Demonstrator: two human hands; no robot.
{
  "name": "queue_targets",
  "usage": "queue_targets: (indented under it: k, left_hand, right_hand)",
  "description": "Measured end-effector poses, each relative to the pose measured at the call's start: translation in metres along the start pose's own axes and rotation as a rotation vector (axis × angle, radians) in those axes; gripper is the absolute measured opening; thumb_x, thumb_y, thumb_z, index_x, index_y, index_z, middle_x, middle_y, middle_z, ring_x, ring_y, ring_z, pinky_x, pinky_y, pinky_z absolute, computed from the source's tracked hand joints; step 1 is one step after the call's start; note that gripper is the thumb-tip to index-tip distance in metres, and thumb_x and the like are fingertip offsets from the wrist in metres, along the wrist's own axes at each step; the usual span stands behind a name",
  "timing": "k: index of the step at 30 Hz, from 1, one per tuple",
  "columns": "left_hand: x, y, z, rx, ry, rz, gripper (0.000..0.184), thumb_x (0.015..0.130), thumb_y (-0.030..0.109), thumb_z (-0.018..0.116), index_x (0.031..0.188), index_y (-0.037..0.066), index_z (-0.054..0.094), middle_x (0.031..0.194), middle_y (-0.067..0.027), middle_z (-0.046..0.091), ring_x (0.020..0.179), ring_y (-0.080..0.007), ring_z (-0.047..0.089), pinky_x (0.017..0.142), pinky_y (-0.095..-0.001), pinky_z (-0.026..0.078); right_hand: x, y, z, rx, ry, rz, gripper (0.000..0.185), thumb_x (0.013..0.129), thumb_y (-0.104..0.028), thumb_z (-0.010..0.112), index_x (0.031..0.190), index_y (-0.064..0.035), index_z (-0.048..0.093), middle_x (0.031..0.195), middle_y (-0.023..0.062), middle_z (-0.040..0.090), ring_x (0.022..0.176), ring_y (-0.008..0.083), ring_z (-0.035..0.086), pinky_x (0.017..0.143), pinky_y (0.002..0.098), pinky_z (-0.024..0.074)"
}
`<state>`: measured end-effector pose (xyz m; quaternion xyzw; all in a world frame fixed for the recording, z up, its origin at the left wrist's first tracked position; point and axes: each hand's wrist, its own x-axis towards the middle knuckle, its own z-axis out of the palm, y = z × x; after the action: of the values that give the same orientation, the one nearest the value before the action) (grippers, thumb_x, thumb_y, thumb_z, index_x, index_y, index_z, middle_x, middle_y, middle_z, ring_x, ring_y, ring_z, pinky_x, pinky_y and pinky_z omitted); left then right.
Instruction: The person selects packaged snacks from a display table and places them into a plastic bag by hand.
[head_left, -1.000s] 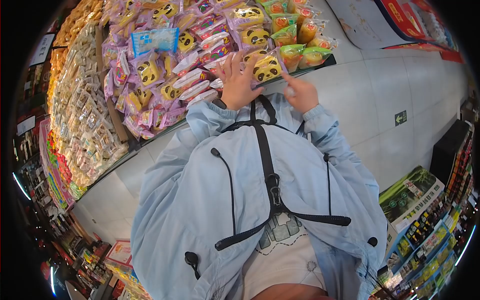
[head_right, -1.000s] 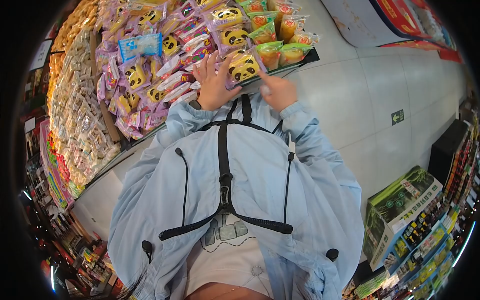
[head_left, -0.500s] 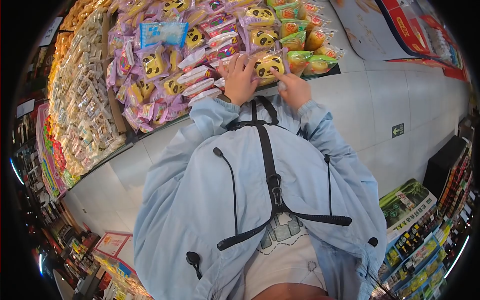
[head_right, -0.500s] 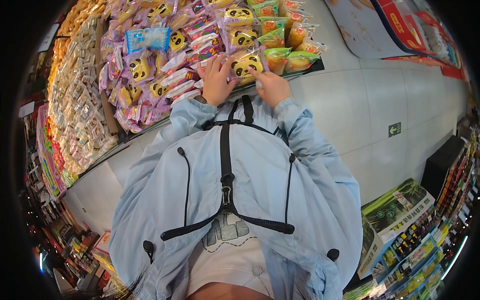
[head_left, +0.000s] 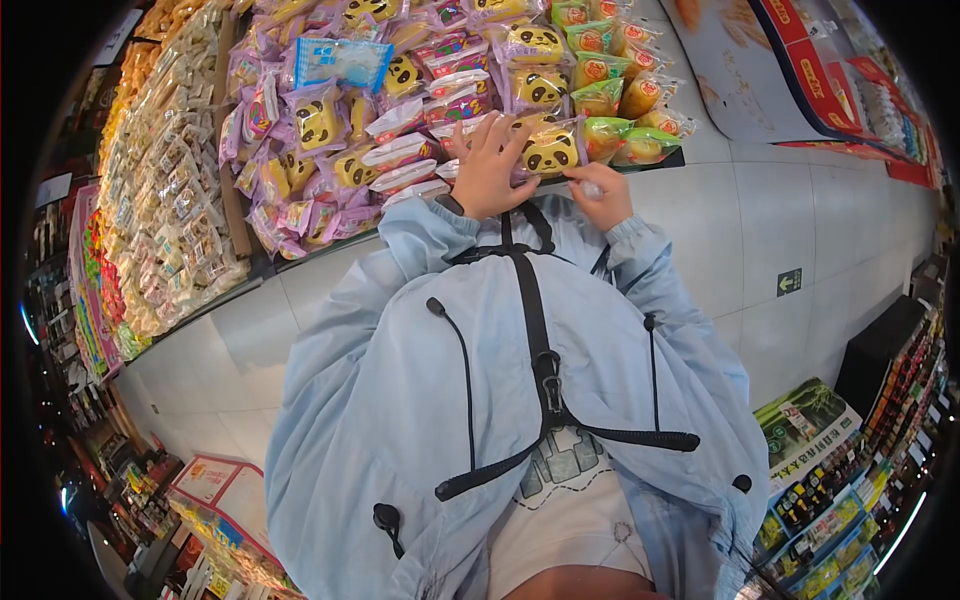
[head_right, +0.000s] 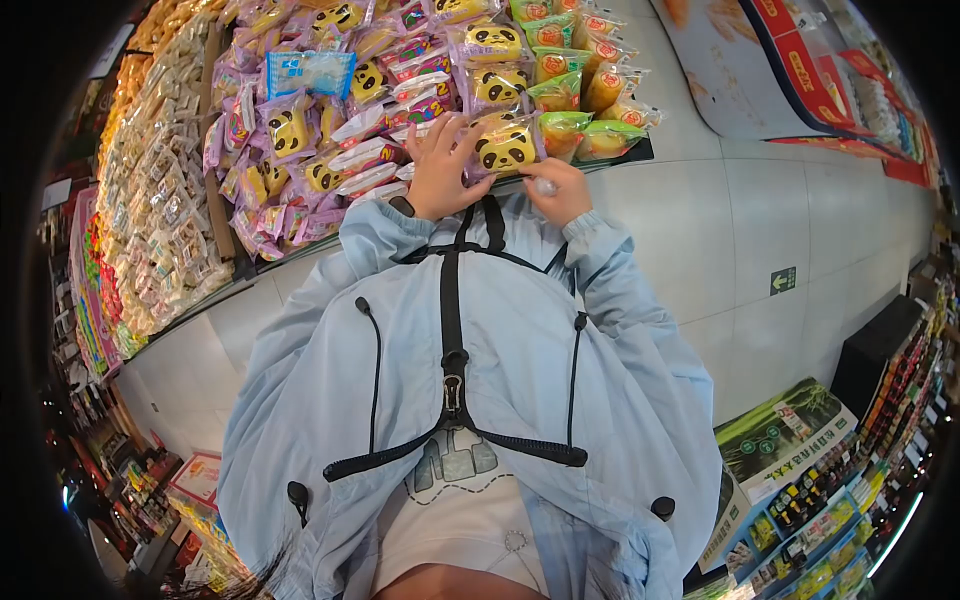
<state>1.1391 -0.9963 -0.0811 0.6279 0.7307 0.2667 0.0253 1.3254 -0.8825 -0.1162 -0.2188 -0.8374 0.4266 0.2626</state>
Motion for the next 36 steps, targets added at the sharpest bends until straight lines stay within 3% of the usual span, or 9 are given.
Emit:
queue_targets:
  k: [2,11,15,18,20,25,28,32,36]
  left_hand:
    - [-0.003,0.0,0.002,0.009,-0.015,0.01,0.067,0.064,0.037,0.068,0.124,0.019,0.047,0.131,-0.0129,0.035,0.126,-0.033,0.027,0.098,-0.0621,0.01]
    - [-0.008,0.001,0.004,0.069,-0.05,0.01,0.07,0.065,0.042,0.069,0.127,0.023,0.045,0.139,-0.0151,0.027,0.129,-0.0363,0.019,0.099,-0.0615,0.008]
    - [-0.008,0.002,-0.007,0.019,0.01,-0.056,0.065,0.067,0.043,0.067,0.126,0.023,0.047,0.14,-0.0145,0.026,0.13,-0.0356,0.018,0.099,-0.0611,0.008]
    - [-0.004,-0.027,-0.029,0.175,0.151,-0.139,0.058,0.069,0.041,0.065,0.123,0.023,0.05,0.138,-0.0121,0.031,0.128,-0.0352,0.022,0.099,-0.0617,0.008]
    - [0.001,-0.065,-0.055,0.412,0.311,-0.253,0.042,0.069,0.038,0.065,0.107,0.019,0.061,0.123,-0.0069,0.049,0.12,-0.0304,0.037,0.095,-0.0592,0.018]
    - [0.047,-0.147,-0.103,-0.009,-0.362,-0.897,0.033,0.071,0.034,0.064,0.097,0.013,0.066,0.106,-0.0106,0.062,0.097,-0.0294,0.057,0.085,-0.0454,0.034]
    - [0.073,-0.159,-0.074,0.339,-0.427,-0.966,0.035,0.074,0.032,0.061,0.101,0.01,0.064,0.109,-0.0129,0.061,0.101,-0.0328,0.056,0.086,-0.0476,0.035]
    - [0.082,-0.178,-0.052,0.192,-0.333,-1.066,0.036,0.074,0.027,0.059,0.104,0.008,0.062,0.111,-0.0149,0.059,0.107,-0.0336,0.054,0.094,-0.0509,0.033]
    - [0.075,-0.22,-0.037,0.163,-0.305,-1.007,0.036,0.073,0.027,0.061,0.102,0.006,0.062,0.105,-0.0151,0.062,0.102,-0.0328,0.056,0.088,-0.0397,0.04]
  right_hand:
    - [-0.003,-0.003,-0.003,0.01,0.048,-0.005,0.019,0.07,-0.005,0.065,0.088,-0.0056,0.067,0.079,0.0101,0.061,0.071,0.0253,0.06,0.064,0.0309,0.0469]
    - [-0.001,-0.019,0.003,-0.332,0.029,0.114,0.044,0.072,-0.004,0.064,0.115,-0.0081,0.058,0.079,0.0104,0.062,0.07,0.0224,0.061,0.065,0.03,0.0478]
    - [0.006,-0.027,0.004,-0.233,0.191,-0.002,0.036,0.071,-0.007,0.064,0.107,-0.0082,0.061,0.075,0.0093,0.06,0.067,0.0248,0.059,0.06,0.0333,0.0473]
    - [0.018,-0.04,-0.008,-0.195,0.197,-0.07,0.03,0.07,-0.005,0.064,0.1,-0.0051,0.063,0.074,0.0098,0.06,0.067,0.0251,0.06,0.061,0.0335,0.0477]
    - [0.026,-0.046,-0.015,-0.188,0.199,-0.087,0.024,0.07,-0.004,0.064,0.094,-0.0032,0.063,0.075,0.0106,0.061,0.068,0.0257,0.06,0.062,0.0331,0.0481]
    - [0.04,-0.054,-0.013,-0.125,0.224,-0.075,0.017,0.071,-0.003,0.063,0.088,-0.0018,0.064,0.079,0.0129,0.063,0.071,0.0262,0.061,0.065,0.0322,0.0488]
    - [0.049,-0.066,-0.009,-0.089,0.238,-0.094,0.016,0.071,-0.003,0.063,0.087,-0.0013,0.064,0.08,0.0132,0.063,0.072,0.0262,0.061,0.065,0.0321,0.0486]
    - [0.052,-0.068,-0.016,-0.102,0.296,-0.071,0.015,0.072,-0.003,0.063,0.087,-0.0011,0.064,0.079,0.0133,0.062,0.072,0.0258,0.061,0.065,0.0312,0.0482]
    - [0.054,-0.061,-0.018,-0.058,0.343,-0.029,0.014,0.075,-0.003,0.062,0.088,0.0,0.063,0.081,0.0103,0.063,0.073,0.0193,0.061,0.069,0.0273,0.0466]
